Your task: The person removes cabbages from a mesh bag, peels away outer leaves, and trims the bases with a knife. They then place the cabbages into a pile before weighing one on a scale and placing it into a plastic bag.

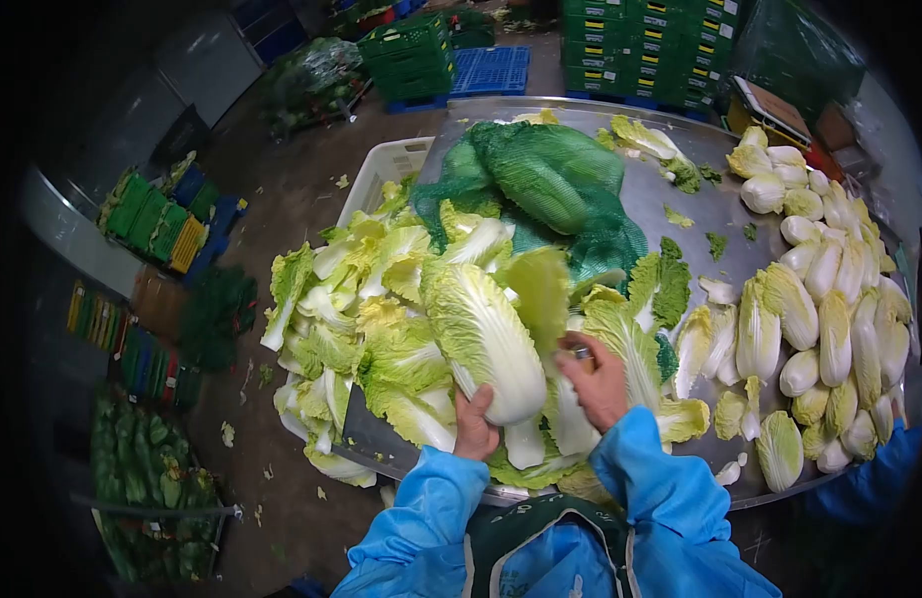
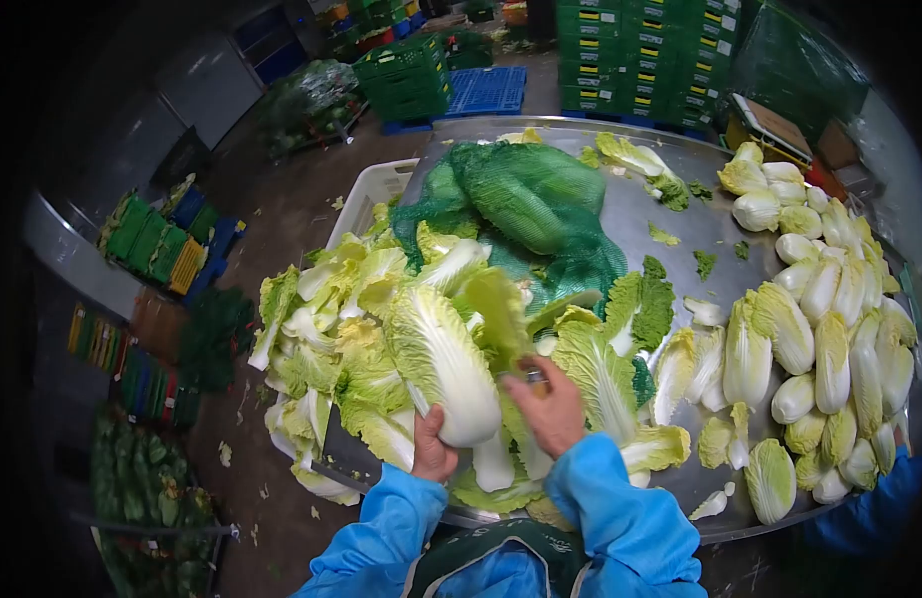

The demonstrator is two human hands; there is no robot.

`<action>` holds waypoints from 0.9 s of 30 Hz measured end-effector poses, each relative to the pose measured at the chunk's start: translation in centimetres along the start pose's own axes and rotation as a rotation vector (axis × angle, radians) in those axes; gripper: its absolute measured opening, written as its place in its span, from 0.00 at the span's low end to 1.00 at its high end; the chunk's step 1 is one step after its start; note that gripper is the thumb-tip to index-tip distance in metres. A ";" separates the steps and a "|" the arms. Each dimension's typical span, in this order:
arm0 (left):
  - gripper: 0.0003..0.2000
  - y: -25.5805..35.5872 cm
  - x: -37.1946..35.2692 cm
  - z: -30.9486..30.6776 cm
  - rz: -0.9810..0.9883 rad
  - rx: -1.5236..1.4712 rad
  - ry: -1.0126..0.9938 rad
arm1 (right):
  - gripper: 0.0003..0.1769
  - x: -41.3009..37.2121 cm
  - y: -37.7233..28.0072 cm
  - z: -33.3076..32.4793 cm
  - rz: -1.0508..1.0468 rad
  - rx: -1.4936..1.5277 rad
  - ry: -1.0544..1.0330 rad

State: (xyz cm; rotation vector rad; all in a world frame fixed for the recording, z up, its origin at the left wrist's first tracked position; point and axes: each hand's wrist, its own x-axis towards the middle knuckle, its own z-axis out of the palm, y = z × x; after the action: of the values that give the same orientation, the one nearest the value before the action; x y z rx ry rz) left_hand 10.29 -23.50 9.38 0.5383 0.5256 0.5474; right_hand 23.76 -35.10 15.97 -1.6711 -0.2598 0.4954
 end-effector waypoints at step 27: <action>0.45 -5.9 1.3 -0.9 0.069 0.338 0.266 | 0.17 1.6 10.1 1.6 -0.200 -0.413 0.061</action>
State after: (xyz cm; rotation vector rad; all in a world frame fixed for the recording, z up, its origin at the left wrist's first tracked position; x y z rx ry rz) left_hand 12.68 -26.70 4.82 0.8126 0.8634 0.6038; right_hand 23.37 -34.64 5.61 -2.0306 -0.5045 0.2486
